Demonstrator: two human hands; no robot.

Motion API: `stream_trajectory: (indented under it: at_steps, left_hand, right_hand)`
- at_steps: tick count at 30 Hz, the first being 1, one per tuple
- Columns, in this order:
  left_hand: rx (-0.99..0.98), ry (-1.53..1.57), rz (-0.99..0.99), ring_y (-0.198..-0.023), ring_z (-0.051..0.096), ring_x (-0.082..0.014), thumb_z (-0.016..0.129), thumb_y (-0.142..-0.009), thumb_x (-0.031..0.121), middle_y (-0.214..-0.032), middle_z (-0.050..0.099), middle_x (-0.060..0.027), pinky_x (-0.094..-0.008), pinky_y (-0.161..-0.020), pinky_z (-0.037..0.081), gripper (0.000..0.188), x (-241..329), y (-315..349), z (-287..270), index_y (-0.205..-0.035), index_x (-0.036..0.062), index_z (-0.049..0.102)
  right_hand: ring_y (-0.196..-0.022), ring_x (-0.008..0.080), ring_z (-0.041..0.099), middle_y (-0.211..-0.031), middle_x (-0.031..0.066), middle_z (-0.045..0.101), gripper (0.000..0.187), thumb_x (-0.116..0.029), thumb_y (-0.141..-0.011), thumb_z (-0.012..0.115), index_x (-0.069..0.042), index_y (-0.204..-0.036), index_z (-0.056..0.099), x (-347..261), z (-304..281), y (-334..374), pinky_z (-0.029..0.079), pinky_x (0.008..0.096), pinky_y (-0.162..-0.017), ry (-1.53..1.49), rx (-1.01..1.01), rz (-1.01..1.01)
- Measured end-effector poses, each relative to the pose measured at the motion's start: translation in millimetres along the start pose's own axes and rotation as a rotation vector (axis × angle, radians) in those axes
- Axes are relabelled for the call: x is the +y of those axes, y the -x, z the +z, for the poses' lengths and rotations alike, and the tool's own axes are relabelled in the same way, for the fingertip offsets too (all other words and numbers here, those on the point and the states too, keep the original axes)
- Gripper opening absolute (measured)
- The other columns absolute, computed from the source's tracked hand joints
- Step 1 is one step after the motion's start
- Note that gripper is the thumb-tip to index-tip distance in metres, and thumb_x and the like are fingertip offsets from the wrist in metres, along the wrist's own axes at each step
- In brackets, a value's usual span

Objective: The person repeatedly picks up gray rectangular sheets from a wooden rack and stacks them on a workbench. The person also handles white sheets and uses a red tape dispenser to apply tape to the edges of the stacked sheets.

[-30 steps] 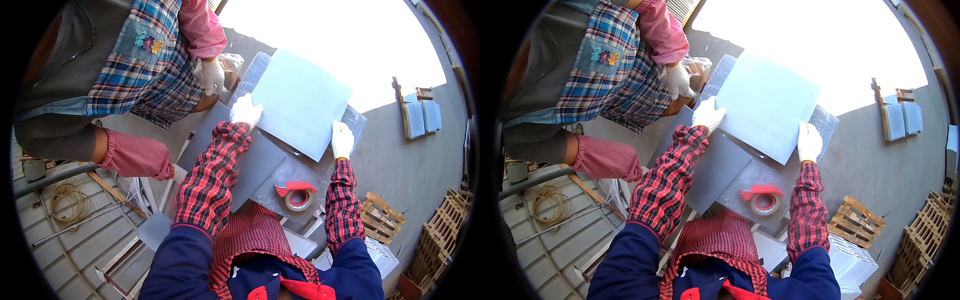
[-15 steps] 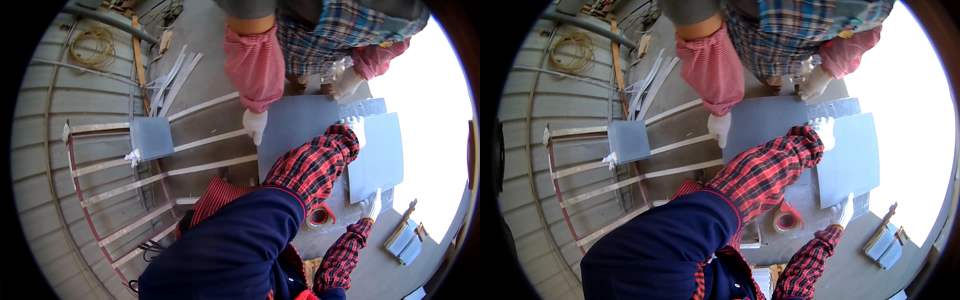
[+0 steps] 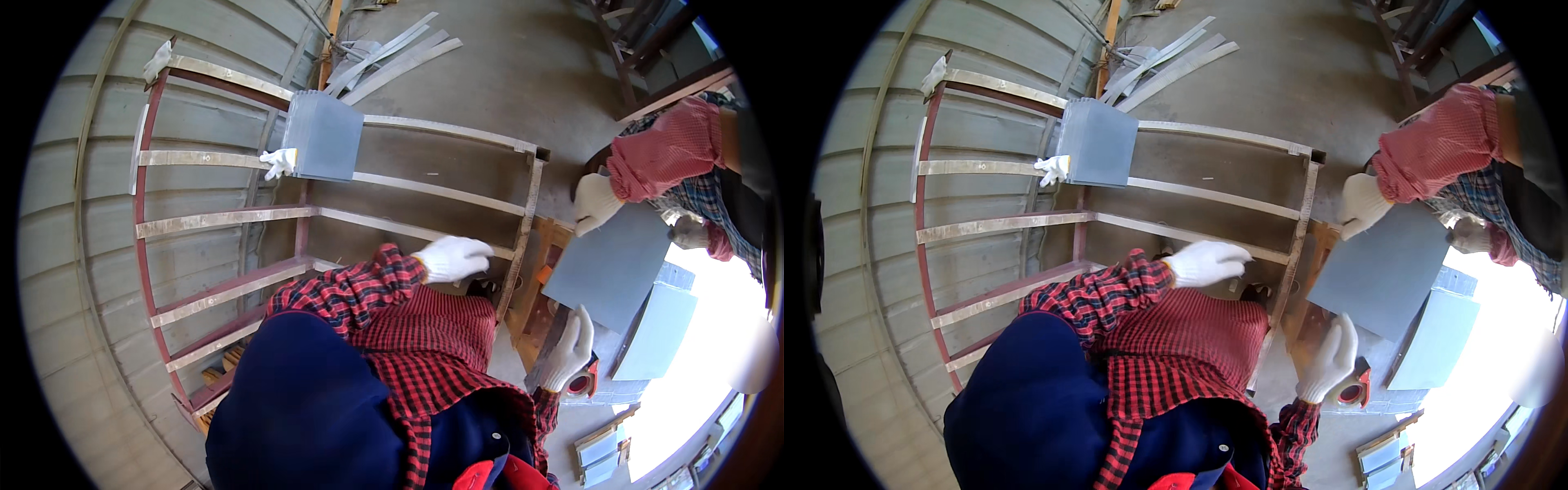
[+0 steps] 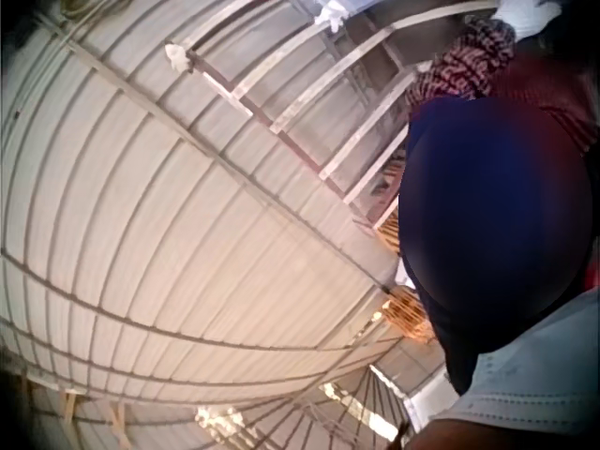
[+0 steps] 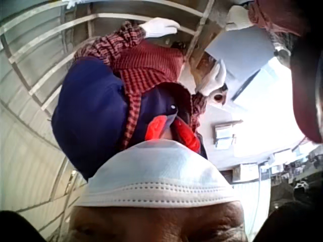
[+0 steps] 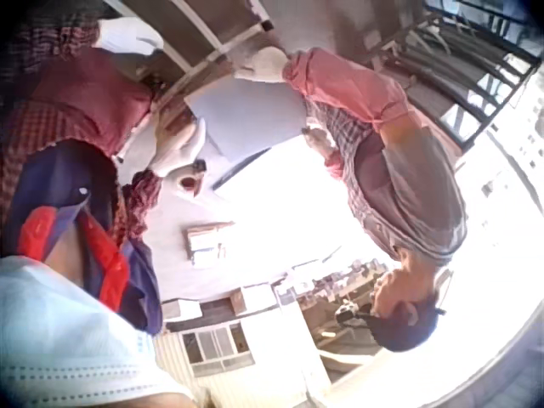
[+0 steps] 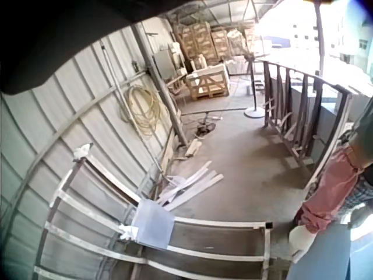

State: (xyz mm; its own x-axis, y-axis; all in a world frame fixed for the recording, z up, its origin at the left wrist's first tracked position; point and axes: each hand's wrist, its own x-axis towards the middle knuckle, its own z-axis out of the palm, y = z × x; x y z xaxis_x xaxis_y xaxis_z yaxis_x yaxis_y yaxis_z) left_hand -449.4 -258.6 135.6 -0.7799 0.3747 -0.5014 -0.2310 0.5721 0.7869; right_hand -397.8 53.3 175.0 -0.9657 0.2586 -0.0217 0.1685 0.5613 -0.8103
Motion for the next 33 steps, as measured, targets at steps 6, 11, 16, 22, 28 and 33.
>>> stream_trajectory:
  at_steps: [6,11,16,22,28,33]
  left_hand:
    - [1.097,0.539,-0.219,-0.108,0.064,-0.0146,0.060,-0.099,0.012,-0.120,0.068,-0.0056,-0.0274,-0.094,0.051,0.034,-302.9,132.5,-171.6,-0.129,-0.0037,0.062]
    - [1.601,0.726,-0.039,-0.120,0.061,-0.0229,0.052,-0.104,0.012,-0.130,0.062,-0.0157,-0.0353,-0.105,0.048,0.038,-320.5,230.2,-284.5,-0.137,-0.0063,0.054]
    - [1.453,0.529,-0.214,-0.132,0.054,-0.0317,0.045,-0.107,0.015,-0.141,0.054,-0.0221,-0.0433,-0.114,0.041,0.043,-333.8,232.2,-293.1,-0.144,-0.0072,0.045]
    - [1.102,0.137,-0.296,-0.125,0.057,-0.0226,0.047,-0.107,0.014,-0.137,0.061,-0.0127,-0.0359,-0.110,0.042,0.034,-403.0,196.9,-318.9,-0.133,-0.0030,0.059]
    - [0.894,-0.624,-0.030,-0.145,0.038,-0.0353,0.054,-0.101,0.027,-0.155,0.044,-0.0132,-0.0481,-0.119,0.028,0.045,-508.5,80.3,-390.6,-0.144,0.0125,0.053]
    - [0.925,-0.837,-0.121,-0.147,0.035,-0.0335,0.051,-0.101,0.029,-0.158,0.042,-0.0100,-0.0514,-0.121,0.021,0.049,-545.1,30.4,-383.3,-0.148,0.0148,0.050]
  right_hand:
    - [-0.120,0.0314,0.062,-0.133,0.0205,0.062,0.045,-0.018,-0.091,0.072,-0.003,-0.131,0.061,-140.9,272.2,54.7,0.048,0.0382,-0.104,0.007,-0.692,-0.200]
    - [-0.126,0.0403,0.050,-0.138,0.0188,0.051,0.070,-0.014,-0.072,0.078,-0.012,-0.137,0.054,-236.4,537.1,98.2,0.044,0.0471,-0.105,-0.014,-0.897,-0.804]
    - [-0.123,0.0361,0.047,-0.128,0.0120,0.051,0.071,-0.008,-0.071,0.072,-0.015,-0.138,0.052,-258.4,741.4,129.4,0.038,0.0484,-0.102,-0.021,-0.786,-1.139]
    - [-0.085,0.0248,0.064,-0.093,0.0052,0.067,0.024,-0.007,-0.080,0.061,-0.012,-0.103,0.065,-226.2,742.8,109.5,0.044,0.0366,-0.084,-0.378,-1.043,-0.832]
    - [-0.073,0.0042,0.053,-0.099,0.0003,0.064,0.019,-0.022,-0.105,0.052,-0.007,-0.109,0.064,-157.9,701.4,140.3,0.042,0.0197,-0.062,-0.725,-0.680,0.562]
    - [-0.100,0.0205,0.061,-0.133,0.0173,0.060,0.072,-0.012,-0.095,0.051,-0.009,-0.160,0.021,-175.4,768.2,155.2,0.044,0.0289,-0.096,-0.753,-0.726,0.376]
